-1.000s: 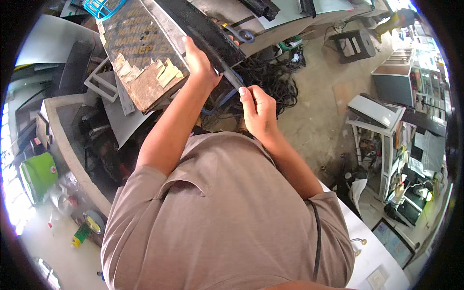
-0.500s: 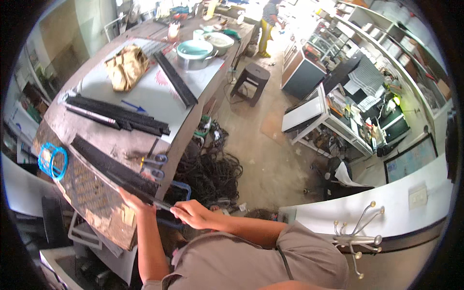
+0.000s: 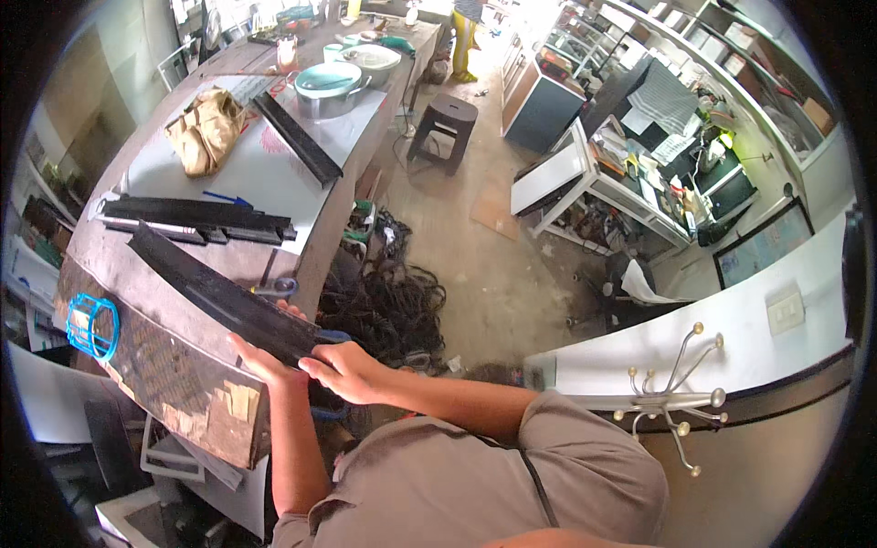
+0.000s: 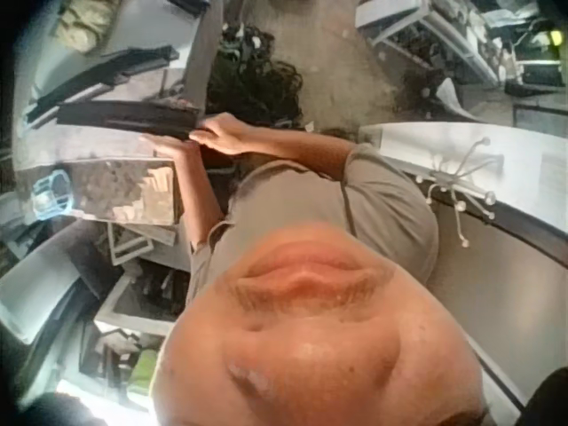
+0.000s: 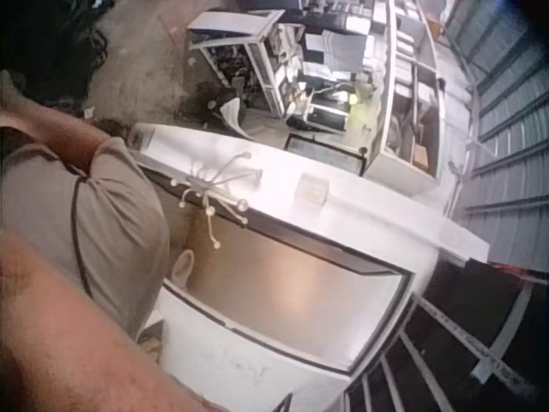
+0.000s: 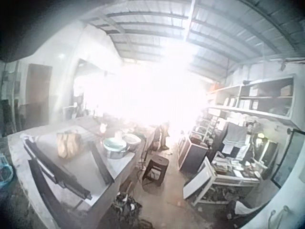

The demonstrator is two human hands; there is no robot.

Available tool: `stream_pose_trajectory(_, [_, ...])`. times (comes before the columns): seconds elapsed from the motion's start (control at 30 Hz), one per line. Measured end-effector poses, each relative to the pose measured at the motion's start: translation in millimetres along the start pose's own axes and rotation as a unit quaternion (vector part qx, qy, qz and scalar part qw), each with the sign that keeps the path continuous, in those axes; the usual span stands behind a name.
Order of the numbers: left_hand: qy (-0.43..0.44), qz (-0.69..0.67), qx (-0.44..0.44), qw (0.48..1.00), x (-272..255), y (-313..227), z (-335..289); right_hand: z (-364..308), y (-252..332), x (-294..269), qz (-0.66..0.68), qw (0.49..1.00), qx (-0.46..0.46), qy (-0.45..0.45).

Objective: The person cuts rubber weatherstripping with shears and presses it into the channel of a metal frame piece by hand.

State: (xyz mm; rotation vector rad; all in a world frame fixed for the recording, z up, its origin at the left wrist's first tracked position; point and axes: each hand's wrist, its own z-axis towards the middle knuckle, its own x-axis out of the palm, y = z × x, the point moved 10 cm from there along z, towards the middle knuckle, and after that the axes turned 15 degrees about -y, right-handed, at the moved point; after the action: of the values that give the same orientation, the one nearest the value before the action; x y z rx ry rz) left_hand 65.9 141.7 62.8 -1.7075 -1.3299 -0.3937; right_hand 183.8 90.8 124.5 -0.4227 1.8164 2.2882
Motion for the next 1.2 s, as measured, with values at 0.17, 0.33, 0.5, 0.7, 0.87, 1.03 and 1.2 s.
stream_pose_trajectory(0.17, [-0.055, 0.054, 0.071, 0.995, -14.4, -37.9, 10.9, -27.6, -11.2, 2.9, 0.035, 0.995, 0.039, 0.085])
stream_pose_trajectory(0.33, [-0.015, -0.007, 0.024, 1.0, -5.6, -23.4, 8.7, -13.2, 23.1, -10.1, -0.004, 1.0, -0.016, -0.013])
stream_pose_trajectory(0.5, [-0.028, -0.038, 0.024, 0.999, -13.7, -37.6, -3.1, -22.2, 7.1, -5.7, -0.03, 0.993, 0.057, 0.096])
stream_pose_trajectory(0.7, [0.036, -0.029, 0.018, 0.999, 3.3, -8.4, -22.1, -17.1, -4.8, 19.2, 0.006, 0.992, 0.08, 0.098])
stream_pose_trajectory(0.87, [0.044, -0.031, 0.034, 0.998, 5.6, -36.5, -22.0, -33.7, -14.2, 8.2, 0.085, 0.974, 0.138, 0.159])
stream_pose_trajectory(1.03, [-0.009, -0.002, 0.077, 0.997, -2.4, -41.5, -27.9, -28.5, 38.9, -5.6, 0.033, 0.999, -0.025, 0.025])
stream_pose_trajectory(1.2, [-0.009, -0.073, 0.028, 0.997, -14.6, -40.1, -24.4, -30.8, 27.6, -14.2, -0.022, 0.999, -0.03, 0.034])
